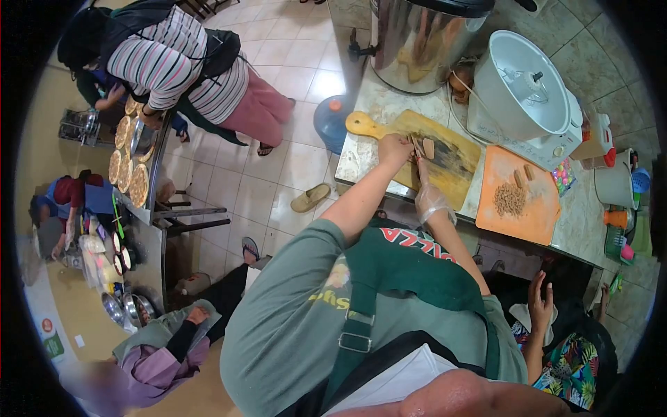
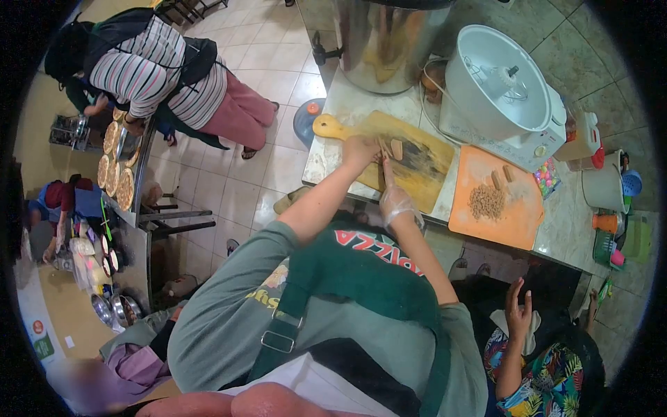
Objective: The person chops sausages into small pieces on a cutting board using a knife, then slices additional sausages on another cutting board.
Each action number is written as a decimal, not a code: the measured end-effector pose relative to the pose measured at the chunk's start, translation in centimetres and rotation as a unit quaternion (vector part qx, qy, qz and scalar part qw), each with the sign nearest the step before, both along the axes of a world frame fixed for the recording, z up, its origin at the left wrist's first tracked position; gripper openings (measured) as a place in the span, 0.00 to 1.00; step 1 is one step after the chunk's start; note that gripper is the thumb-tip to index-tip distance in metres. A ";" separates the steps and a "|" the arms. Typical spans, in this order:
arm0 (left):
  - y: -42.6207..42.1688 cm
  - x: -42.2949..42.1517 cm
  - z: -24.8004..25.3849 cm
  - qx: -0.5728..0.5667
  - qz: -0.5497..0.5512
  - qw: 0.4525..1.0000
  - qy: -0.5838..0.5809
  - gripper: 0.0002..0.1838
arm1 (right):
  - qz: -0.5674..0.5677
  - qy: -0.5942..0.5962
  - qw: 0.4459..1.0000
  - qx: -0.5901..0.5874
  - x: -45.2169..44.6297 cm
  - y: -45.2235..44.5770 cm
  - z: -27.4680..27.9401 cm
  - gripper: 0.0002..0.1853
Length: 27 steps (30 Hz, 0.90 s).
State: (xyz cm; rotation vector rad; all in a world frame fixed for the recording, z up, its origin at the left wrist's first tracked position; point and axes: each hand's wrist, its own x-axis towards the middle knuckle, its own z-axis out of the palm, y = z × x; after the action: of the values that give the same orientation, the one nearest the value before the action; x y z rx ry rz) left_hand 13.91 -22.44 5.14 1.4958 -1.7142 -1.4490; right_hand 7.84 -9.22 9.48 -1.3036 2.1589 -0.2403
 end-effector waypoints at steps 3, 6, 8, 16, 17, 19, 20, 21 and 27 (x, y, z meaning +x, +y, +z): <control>-0.1 0.0 0.2 -0.014 -0.004 1.000 -0.011 0.06 | 0.002 -0.008 0.999 0.043 -0.1 1.3 0.6 0.39; -0.1 0.1 0.0 -0.008 -0.008 1.000 -0.008 0.05 | -0.005 -0.028 0.996 0.083 -0.4 3.0 1.3 0.39; 0.0 0.1 -0.4 -0.001 -0.010 1.000 0.001 0.05 | -0.004 -0.035 0.997 0.064 -0.5 3.8 1.3 0.38; 0.1 0.1 -0.7 -0.089 -0.015 0.995 -0.042 0.07 | -0.003 -0.056 0.992 -0.111 -0.9 2.9 -0.8 0.36; 0.1 0.1 -0.7 -0.090 -0.015 0.995 -0.041 0.07 | -0.002 -0.054 0.993 -0.106 -0.7 2.2 -0.5 0.36; 0.1 0.1 -0.7 -0.081 -0.006 0.996 -0.033 0.08 | -0.005 -0.038 0.999 -0.020 -0.5 1.2 0.2 0.35; 0.1 0.1 -0.9 -0.082 -0.006 0.996 -0.033 0.08 | -0.004 -0.038 0.999 -0.021 -0.4 1.0 0.1 0.35; 0.1 0.1 -1.0 -0.082 -0.003 0.996 -0.036 0.08 | -0.003 -0.035 0.999 -0.003 -0.4 0.8 -0.1 0.36; 0.2 0.2 0.2 -0.081 -0.012 0.995 -0.064 0.08 | 0.018 -0.004 0.999 0.031 -0.6 0.1 0.0 0.39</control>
State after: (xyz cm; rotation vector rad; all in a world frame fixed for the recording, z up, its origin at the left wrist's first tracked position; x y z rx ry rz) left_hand 14.12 -22.26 5.30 1.5136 -1.8821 -1.2158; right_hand 7.24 -9.16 9.52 -1.3036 2.1174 -0.1636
